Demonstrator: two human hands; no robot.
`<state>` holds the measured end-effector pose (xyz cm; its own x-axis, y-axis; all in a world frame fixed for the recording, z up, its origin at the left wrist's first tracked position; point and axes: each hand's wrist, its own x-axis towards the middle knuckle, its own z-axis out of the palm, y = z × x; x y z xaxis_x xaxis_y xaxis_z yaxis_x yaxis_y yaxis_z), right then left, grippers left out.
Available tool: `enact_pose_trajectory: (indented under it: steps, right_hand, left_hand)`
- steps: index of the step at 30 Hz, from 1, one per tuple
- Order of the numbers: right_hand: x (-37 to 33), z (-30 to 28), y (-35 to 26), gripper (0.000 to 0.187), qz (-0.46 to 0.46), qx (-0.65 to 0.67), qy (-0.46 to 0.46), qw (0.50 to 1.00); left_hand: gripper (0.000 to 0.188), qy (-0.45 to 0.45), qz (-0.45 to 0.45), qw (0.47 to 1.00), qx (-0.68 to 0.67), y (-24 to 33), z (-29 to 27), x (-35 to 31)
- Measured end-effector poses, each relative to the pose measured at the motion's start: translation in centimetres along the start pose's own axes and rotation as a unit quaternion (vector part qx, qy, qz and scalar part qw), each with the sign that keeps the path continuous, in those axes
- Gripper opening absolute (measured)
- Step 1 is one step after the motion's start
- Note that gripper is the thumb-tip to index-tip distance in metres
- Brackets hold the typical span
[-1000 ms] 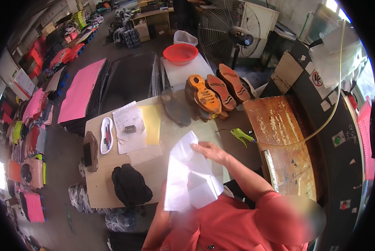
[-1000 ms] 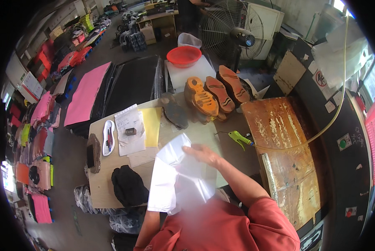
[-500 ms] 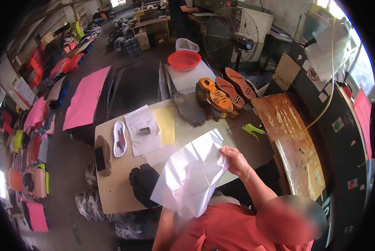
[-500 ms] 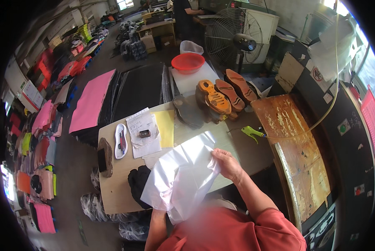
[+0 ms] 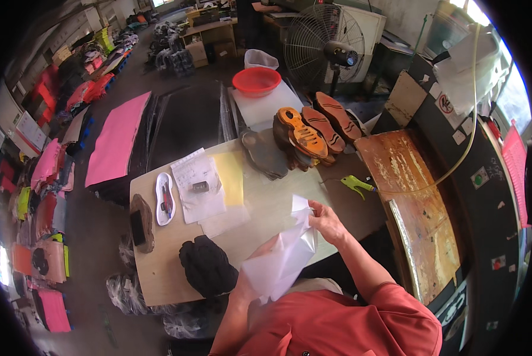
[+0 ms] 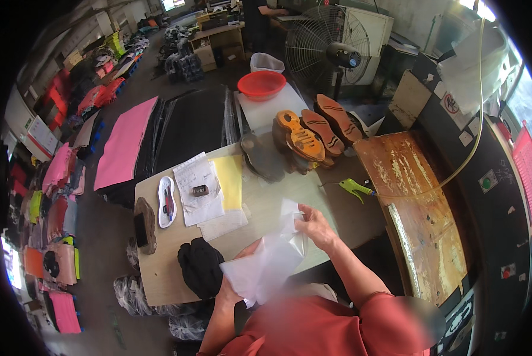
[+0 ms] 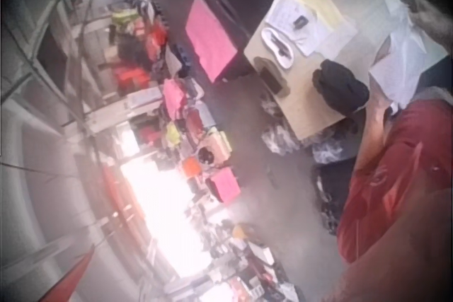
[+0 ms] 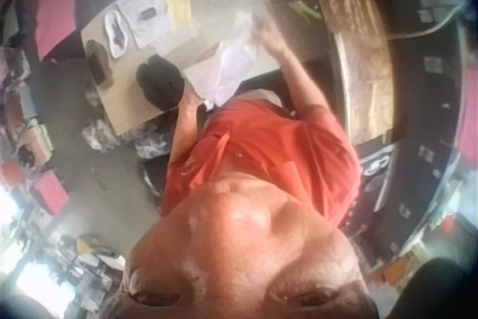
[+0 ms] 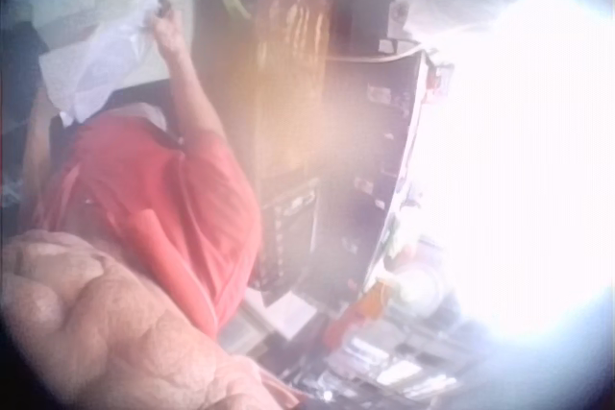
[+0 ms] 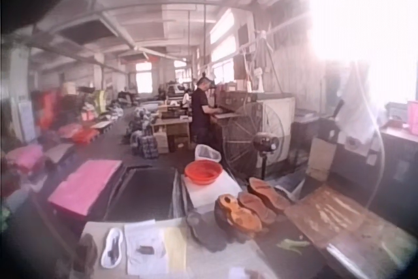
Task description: The person trims excess material from black rubber shoe soles using a green utility knife, then places the trimmed soles into a plastic bag. The person also handles a black rubber sheet on a machine, adjusting and smoothing it.
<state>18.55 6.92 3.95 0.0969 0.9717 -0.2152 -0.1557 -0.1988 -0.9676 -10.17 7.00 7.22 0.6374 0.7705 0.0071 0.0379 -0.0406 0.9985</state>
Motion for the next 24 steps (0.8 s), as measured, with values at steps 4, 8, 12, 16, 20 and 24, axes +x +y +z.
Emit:
enact_pose_trajectory:
  steps: [4, 8, 12, 16, 20, 24]
  right_hand:
    - [1.6, -2.2, 1.8, 0.030, 0.034, 0.251, 0.023, 0.967]
    - [1.1, -4.8, 2.3, 0.017, 0.039, 0.231, 0.013, 0.972]
    - [1.0, -7.5, 0.6, 0.008, -0.026, 0.244, -0.002, 0.969]
    - [1.5, -9.2, -0.5, 0.030, -0.054, 0.236, -0.013, 0.970]
    - [1.3, -8.8, 0.0, 0.016, 0.008, 0.298, -0.004, 0.955]
    - [-0.3, -8.1, 0.6, 0.017, 0.050, 0.217, 0.017, 0.975]
  left_hand:
    - [0.056, 0.040, 0.185, 0.942, 0.278, -0.3, -1.1, 0.6]
    - [0.050, 0.108, 0.191, 0.874, 0.434, -2.3, -1.8, 1.6]
    - [0.046, 0.106, 0.218, 0.900, 0.363, -4.5, -1.7, 4.4]
    - [0.049, 0.069, 0.078, 0.950, 0.296, -5.9, -0.5, 4.5]
    - [0.057, 0.035, 0.107, 0.883, 0.455, -5.4, -1.1, 4.6]
    - [0.057, 0.072, 0.117, 0.896, 0.421, -3.1, -0.7, 5.0]
